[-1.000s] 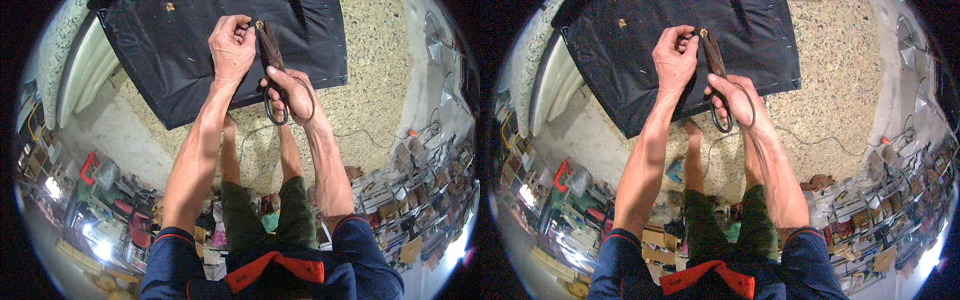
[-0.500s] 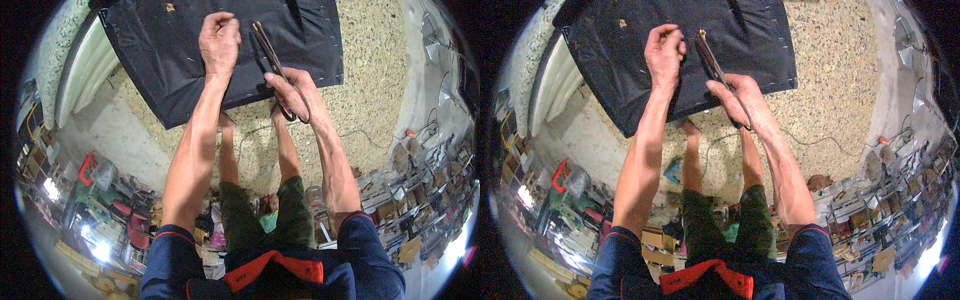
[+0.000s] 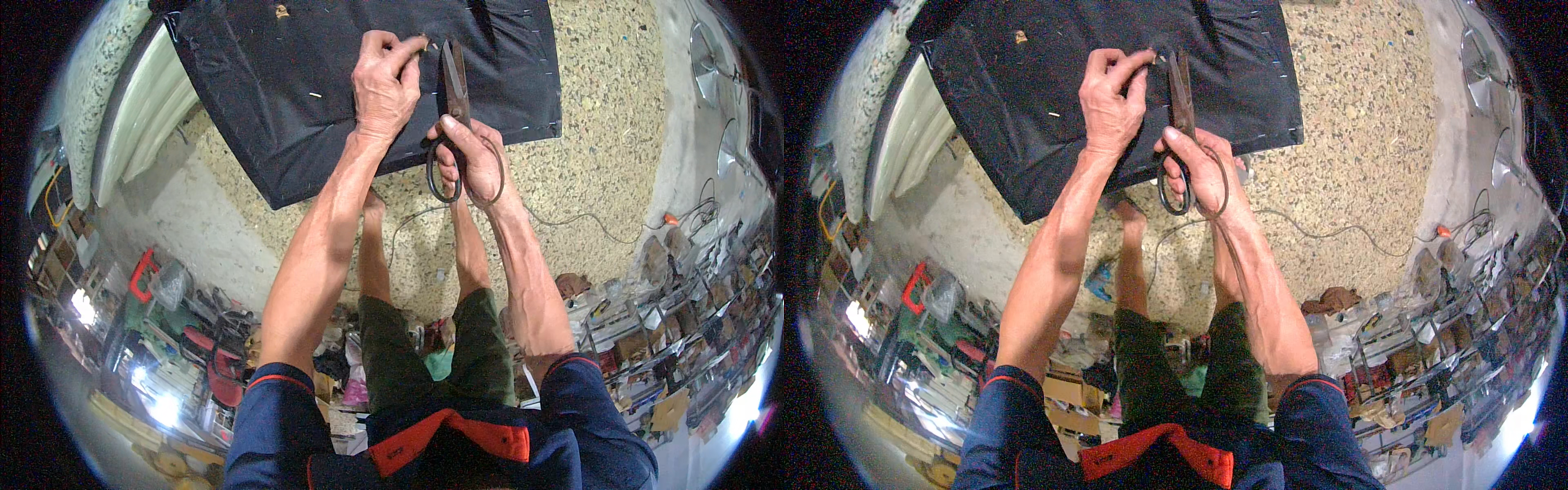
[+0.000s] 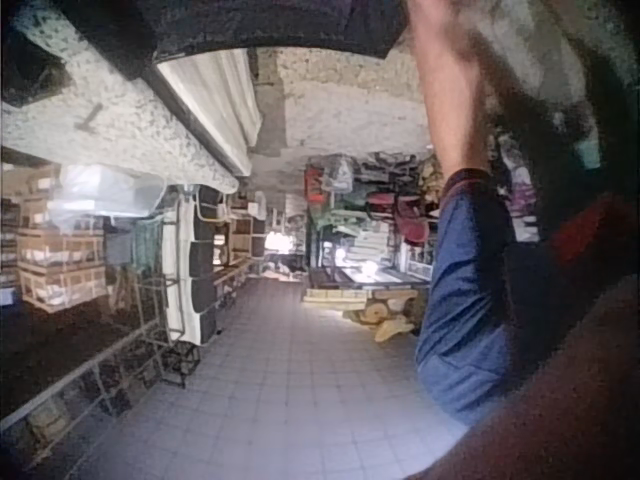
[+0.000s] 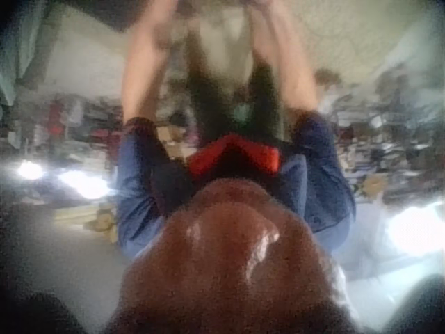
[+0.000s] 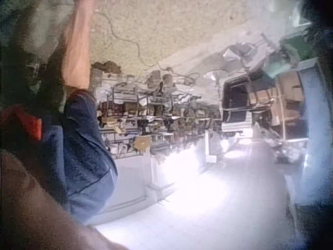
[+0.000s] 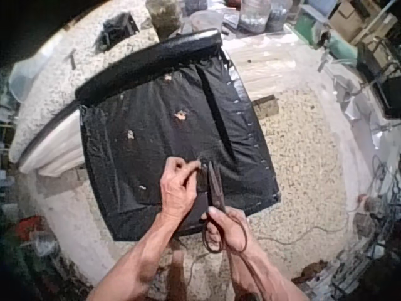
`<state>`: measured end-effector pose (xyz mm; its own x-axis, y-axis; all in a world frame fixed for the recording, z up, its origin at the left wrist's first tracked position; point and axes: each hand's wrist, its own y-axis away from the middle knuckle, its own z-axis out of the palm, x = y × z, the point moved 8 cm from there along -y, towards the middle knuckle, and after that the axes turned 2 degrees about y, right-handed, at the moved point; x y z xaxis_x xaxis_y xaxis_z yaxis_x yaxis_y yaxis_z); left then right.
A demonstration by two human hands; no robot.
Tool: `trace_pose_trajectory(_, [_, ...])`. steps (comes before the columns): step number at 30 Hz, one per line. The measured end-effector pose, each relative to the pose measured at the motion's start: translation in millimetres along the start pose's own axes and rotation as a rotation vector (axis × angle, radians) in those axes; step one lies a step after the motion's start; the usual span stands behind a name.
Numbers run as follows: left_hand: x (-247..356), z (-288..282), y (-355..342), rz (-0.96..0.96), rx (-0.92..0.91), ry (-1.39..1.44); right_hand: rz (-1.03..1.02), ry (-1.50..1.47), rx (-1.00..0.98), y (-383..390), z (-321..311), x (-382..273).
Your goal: The person uses shears to trim excess fabric from a black upholstered panel, then flips the panel and fastens a metal bracket using bolts and nuts. The work occurs at a cluttered workshop counter with tools and hardware nearby.
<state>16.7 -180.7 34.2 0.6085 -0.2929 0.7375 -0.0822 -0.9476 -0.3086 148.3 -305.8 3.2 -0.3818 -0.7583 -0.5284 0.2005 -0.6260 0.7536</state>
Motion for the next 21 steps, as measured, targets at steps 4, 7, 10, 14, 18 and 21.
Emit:
trace_pose_trajectory(4, [-6, -1, 8, -0.059, -0.225, 0.002, -0.010, 0.036, 0.054, -1, -3, 2])
trace_pose_trajectory(7, [-20, -43, 21, -0.118, -0.151, -0.111, -0.069, 0.097, 0.081, -2, 1, -1])
trace_pose_trajectory(10, [-37, -103, 29, -0.053, -0.058, -0.358, -0.119, 0.147, 0.098, -1, 1, 3])
trace_pose_trajectory(14, [-63, -122, 54, -0.048, -0.429, -0.740, -0.154, 0.163, 0.095, -1, 3, 2])
trace_pose_trajectory(18, [-69, -130, 53, 0.017, -0.444, -0.710, -0.161, 0.258, 0.101, -2, 8, 4])
trace_pose_trajectory(21, [-72, -126, 56, 0.036, -0.467, -0.745, -0.077, 0.168, 0.057, 10, 31, 12])
